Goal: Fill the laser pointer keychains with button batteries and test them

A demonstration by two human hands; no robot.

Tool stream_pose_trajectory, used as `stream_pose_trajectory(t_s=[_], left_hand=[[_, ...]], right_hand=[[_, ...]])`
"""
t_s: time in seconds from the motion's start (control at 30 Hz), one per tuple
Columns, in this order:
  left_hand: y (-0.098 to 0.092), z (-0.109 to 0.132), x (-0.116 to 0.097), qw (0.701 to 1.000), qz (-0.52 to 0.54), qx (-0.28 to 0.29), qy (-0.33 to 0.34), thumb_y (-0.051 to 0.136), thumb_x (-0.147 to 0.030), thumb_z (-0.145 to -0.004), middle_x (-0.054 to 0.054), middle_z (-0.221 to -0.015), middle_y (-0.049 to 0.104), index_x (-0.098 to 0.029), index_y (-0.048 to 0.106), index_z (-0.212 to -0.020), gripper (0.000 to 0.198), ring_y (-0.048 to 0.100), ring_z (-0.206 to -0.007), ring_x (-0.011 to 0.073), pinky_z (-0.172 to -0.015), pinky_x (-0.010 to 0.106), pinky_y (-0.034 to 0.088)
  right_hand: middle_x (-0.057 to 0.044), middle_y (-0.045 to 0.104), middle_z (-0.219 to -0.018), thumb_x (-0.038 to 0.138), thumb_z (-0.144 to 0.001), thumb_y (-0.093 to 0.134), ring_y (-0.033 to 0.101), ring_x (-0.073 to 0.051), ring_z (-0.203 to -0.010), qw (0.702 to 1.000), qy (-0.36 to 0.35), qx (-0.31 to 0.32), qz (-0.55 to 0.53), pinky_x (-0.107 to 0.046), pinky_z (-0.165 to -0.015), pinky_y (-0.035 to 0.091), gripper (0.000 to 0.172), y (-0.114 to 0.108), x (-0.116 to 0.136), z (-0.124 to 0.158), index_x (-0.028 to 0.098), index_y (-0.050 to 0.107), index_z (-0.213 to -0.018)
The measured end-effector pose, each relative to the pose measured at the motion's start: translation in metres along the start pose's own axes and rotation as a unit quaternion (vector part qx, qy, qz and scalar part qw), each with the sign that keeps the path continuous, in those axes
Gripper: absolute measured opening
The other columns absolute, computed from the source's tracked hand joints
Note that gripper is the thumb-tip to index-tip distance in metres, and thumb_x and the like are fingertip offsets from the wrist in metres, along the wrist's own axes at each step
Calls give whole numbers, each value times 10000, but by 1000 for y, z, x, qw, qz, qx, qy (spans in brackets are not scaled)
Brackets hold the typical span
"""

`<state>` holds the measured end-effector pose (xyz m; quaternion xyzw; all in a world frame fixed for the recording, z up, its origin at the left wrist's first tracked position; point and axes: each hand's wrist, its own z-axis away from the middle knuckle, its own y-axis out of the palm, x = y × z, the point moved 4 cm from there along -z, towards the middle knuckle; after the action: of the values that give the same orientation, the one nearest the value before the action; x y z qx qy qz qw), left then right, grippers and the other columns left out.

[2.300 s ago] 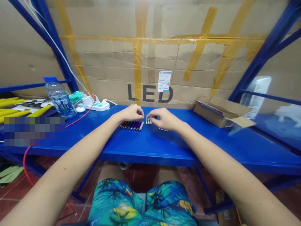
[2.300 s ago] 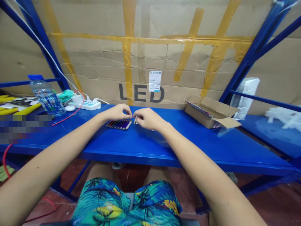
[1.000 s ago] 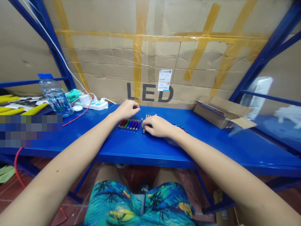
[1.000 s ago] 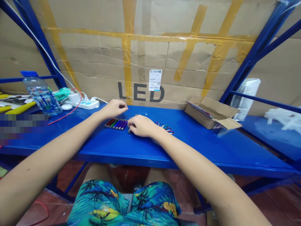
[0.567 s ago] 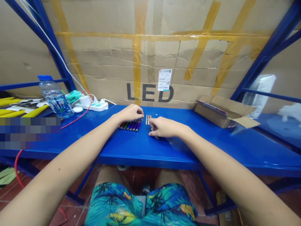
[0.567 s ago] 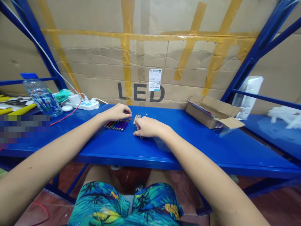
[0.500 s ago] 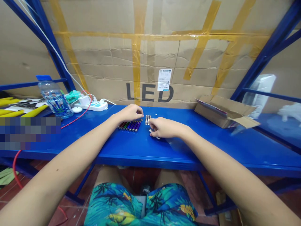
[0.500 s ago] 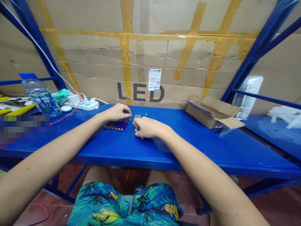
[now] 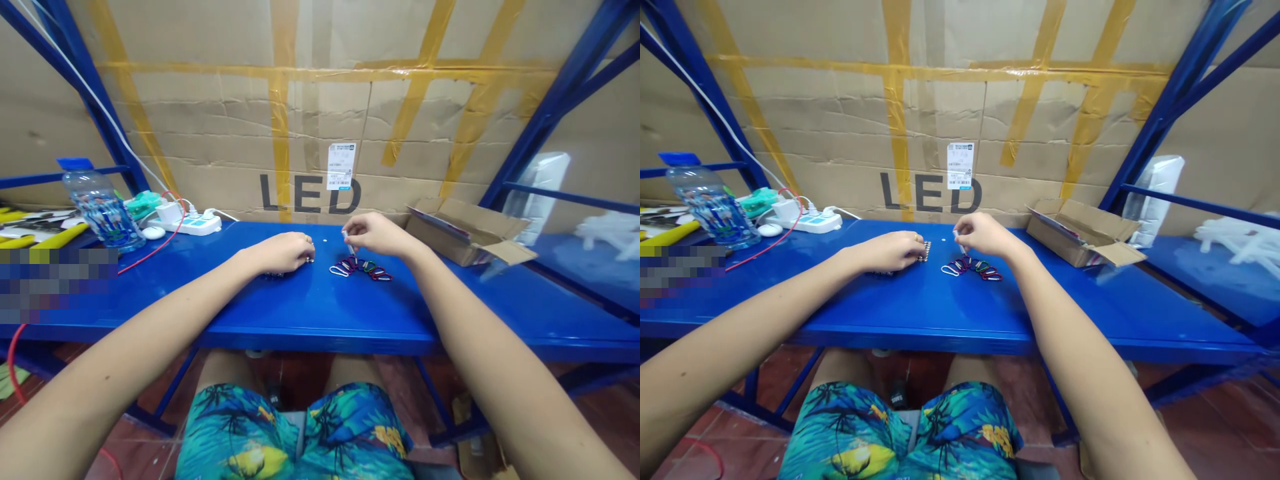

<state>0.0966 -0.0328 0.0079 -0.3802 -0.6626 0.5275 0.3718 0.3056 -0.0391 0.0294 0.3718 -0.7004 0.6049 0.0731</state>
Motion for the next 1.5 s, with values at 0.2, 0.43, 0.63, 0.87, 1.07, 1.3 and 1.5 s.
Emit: stream_pose_trajectory(t_s=[0.2, 0.43, 0.63, 0.87, 1.07, 1.3, 1.5], left_hand=[[5, -1, -1, 1000, 5, 9, 4, 463, -112, -887, 87, -982, 682, -180, 720, -980, 282, 610, -952, 218, -847, 319, 437], [7, -2, -3, 1000, 21, 18, -2, 462, -83, -865, 86, -994, 679, -176, 711, -984, 291, 625, -944, 209, -851, 305, 450], [5, 0, -7, 997, 73, 18, 9, 472, -63, -852, 76, -990, 691, -172, 723, -989, 306, 627, -926, 190, -855, 293, 460], [-16, 11, 2, 994, 107, -2, -40, 516, -56, -781, 46, -925, 713, -166, 726, -921, 275, 633, -862, 166, -792, 273, 453], [-15, 14, 4, 996, 55, 43, -61, 621, -260, -826, 49, -903, 699, -199, 768, -898, 175, 615, -864, 192, -797, 306, 424], [-5, 8, 2, 993, 68, 65, -69, 588, -239, -839, 46, -872, 710, -197, 753, -871, 173, 617, -820, 184, -731, 291, 404], [-7, 12, -1, 984, 113, 85, -105, 596, -227, -782, 30, -842, 694, -182, 699, -844, 128, 614, -737, 157, -653, 257, 405]], right_hand=[[-43, 730, -769, 225, -805, 664, 663, -148, -680, 1000, -27, -3, -10, -253, -627, 484, 131, 9, 9, 0, 152, 676, -913], [-22, 703, -709, 195, -807, 654, 651, -139, -632, 996, -21, 41, -76, -241, -557, 483, 91, 18, 16, 3, 168, 619, -886], [-24, 704, -712, 224, -806, 686, 661, -147, -640, 983, -30, 35, -178, -250, -537, 531, 131, 26, 19, 1, 188, 577, -870], [-28, 718, -725, 247, -759, 740, 668, -147, -636, 964, -40, 123, -232, -267, -574, 547, 185, 35, 32, 7, 178, 611, -873], [-13, 715, -744, 204, -716, 734, 639, -125, -628, 966, -44, 144, -212, -254, -595, 515, 186, 40, 38, 9, 172, 625, -862], [-16, 704, -760, 231, -712, 715, 613, -135, -637, 969, -37, 158, -185, -257, -573, 484, 210, 45, 37, 9, 164, 655, -903], [-17, 712, -785, 206, -721, 694, 623, -139, -695, 977, -57, 155, -139, -256, -633, 475, 187, 46, 39, 8, 159, 700, -902]])
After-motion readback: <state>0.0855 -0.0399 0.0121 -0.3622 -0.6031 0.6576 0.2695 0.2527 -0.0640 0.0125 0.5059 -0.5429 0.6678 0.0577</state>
